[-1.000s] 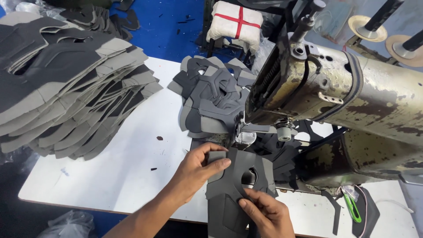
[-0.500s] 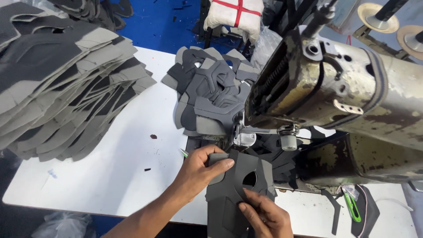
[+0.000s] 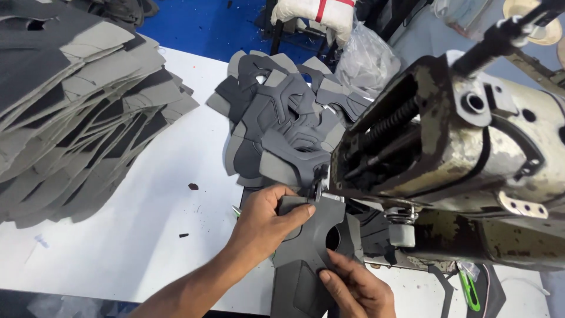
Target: The person sews gray and black material pieces using a sewing machine, then trims excess thread with scissors. The person repeats this process for multiple pieces, stacking the finished items on the table.
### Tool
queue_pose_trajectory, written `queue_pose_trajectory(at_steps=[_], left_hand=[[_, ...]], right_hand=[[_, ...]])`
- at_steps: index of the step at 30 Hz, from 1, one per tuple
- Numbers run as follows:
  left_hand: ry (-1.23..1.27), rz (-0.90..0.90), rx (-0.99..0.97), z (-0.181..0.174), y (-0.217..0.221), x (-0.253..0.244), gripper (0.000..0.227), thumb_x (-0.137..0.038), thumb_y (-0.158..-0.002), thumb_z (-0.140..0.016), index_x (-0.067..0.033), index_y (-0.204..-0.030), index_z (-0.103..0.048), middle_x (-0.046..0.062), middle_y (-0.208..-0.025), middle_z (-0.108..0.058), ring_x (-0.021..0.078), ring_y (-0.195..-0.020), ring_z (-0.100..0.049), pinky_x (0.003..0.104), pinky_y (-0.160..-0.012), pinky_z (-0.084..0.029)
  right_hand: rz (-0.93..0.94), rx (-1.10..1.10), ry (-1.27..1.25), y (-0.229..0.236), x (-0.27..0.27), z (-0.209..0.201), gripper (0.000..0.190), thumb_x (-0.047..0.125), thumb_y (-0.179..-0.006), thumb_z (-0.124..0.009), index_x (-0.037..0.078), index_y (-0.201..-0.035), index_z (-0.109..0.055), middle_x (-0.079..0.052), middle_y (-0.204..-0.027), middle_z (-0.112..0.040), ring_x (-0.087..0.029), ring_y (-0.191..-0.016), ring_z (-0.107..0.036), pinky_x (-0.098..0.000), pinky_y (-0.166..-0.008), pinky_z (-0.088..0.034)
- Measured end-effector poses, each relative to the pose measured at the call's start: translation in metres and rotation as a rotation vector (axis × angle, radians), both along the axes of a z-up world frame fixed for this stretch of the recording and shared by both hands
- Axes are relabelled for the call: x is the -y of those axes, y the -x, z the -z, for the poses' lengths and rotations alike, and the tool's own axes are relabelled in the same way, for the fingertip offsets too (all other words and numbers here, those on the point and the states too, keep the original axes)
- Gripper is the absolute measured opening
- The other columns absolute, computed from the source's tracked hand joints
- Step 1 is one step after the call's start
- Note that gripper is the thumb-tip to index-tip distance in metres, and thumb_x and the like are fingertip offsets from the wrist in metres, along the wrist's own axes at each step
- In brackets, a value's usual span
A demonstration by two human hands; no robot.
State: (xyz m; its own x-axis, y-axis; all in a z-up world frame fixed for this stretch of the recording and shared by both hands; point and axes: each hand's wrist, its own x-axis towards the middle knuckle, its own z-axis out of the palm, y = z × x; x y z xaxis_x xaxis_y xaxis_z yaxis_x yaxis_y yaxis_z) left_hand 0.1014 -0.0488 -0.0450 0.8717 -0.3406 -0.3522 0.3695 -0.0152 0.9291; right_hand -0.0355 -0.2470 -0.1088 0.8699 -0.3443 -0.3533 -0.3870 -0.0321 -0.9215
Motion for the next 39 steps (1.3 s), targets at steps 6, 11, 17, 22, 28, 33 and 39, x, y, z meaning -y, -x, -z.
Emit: queue_pose_trajectory(at_steps=[6, 11, 17, 22, 28, 33, 39], left_hand=[[0.007, 0.012, -0.051, -0.001, -0.006, 0.000, 0.020, -0.021, -0.086, -0.076, -0.0026, -0.094, -0.073, -0.004, -0.059, -0.059, 0.0037, -0.047, -0.045, 0.026, -0.041, -0.033], [-0.001, 0.006, 0.023, 0.004, -0.002, -0.003, 0.025, -0.023, -0.087, -0.077, 0.0001, -0.095, -0.074, -0.003, -0.062, -0.062, 0.0039, -0.051, -0.049, 0.026, -0.044, -0.037], [-0.182, 0.084, 0.245, 0.001, 0.001, -0.010, 0.046, -0.031, -0.079, -0.079, -0.0033, -0.113, -0.065, 0.003, -0.095, -0.072, 0.0093, -0.087, -0.068, 0.029, -0.077, -0.054], [-0.128, 0.115, 0.116, -0.003, -0.001, -0.013, 0.047, -0.033, -0.078, -0.079, -0.0042, -0.112, -0.067, 0.005, -0.094, -0.075, 0.0118, -0.085, -0.071, 0.030, -0.078, -0.057], [-0.156, 0.093, 0.124, -0.009, -0.007, -0.007, 0.035, -0.030, -0.079, -0.080, -0.0021, -0.096, -0.067, 0.007, -0.080, -0.069, 0.0119, -0.072, -0.060, 0.031, -0.066, -0.052], [-0.290, 0.116, 0.149, -0.008, 0.006, -0.011, 0.042, -0.030, -0.083, -0.080, 0.0046, -0.095, -0.060, 0.014, -0.080, -0.063, 0.0146, -0.070, -0.055, 0.035, -0.063, -0.049], [-0.162, 0.037, 0.208, 0.002, 0.029, -0.016, 0.056, -0.028, -0.092, -0.076, 0.0044, -0.131, -0.052, 0.012, -0.101, -0.070, 0.0109, -0.092, -0.065, 0.031, -0.075, -0.056]], right_hand=[[0.004, -0.009, 0.015, -0.007, -0.002, -0.002, 0.035, -0.009, -0.080, -0.074, -0.009, -0.115, -0.074, -0.025, -0.098, -0.080, -0.025, -0.097, -0.080, -0.0342, -0.086, -0.063], [-0.006, 0.006, -0.022, -0.006, -0.004, -0.004, 0.035, -0.009, -0.081, -0.073, -0.009, -0.116, -0.074, -0.024, -0.099, -0.084, -0.024, -0.097, -0.079, -0.0331, -0.087, -0.062], [-0.016, -0.038, 0.018, -0.006, -0.005, -0.006, 0.036, -0.008, -0.080, -0.074, -0.007, -0.116, -0.073, -0.021, -0.092, -0.084, -0.021, -0.091, -0.080, -0.0319, -0.082, -0.062], [-0.060, 0.105, 0.049, -0.005, -0.002, 0.003, 0.038, -0.008, -0.080, -0.076, -0.005, -0.118, -0.072, -0.017, -0.087, -0.083, -0.018, -0.086, -0.079, -0.0291, -0.079, -0.061], [-0.042, 0.005, 0.031, -0.022, 0.003, -0.015, 0.036, -0.007, -0.084, -0.074, -0.005, -0.120, -0.074, -0.016, -0.086, -0.076, -0.015, -0.082, -0.072, -0.0289, -0.074, -0.058], [-0.039, 0.018, -0.022, -0.034, -0.002, -0.037, 0.035, -0.006, -0.085, -0.072, -0.005, -0.121, -0.073, -0.014, -0.091, -0.078, -0.015, -0.086, -0.073, -0.0274, -0.077, -0.058], [-0.046, 0.023, -0.034, -0.041, -0.005, -0.042, 0.035, -0.005, -0.085, -0.071, -0.004, -0.120, -0.071, -0.012, -0.093, -0.078, -0.014, -0.088, -0.073, -0.0261, -0.078, -0.058]])
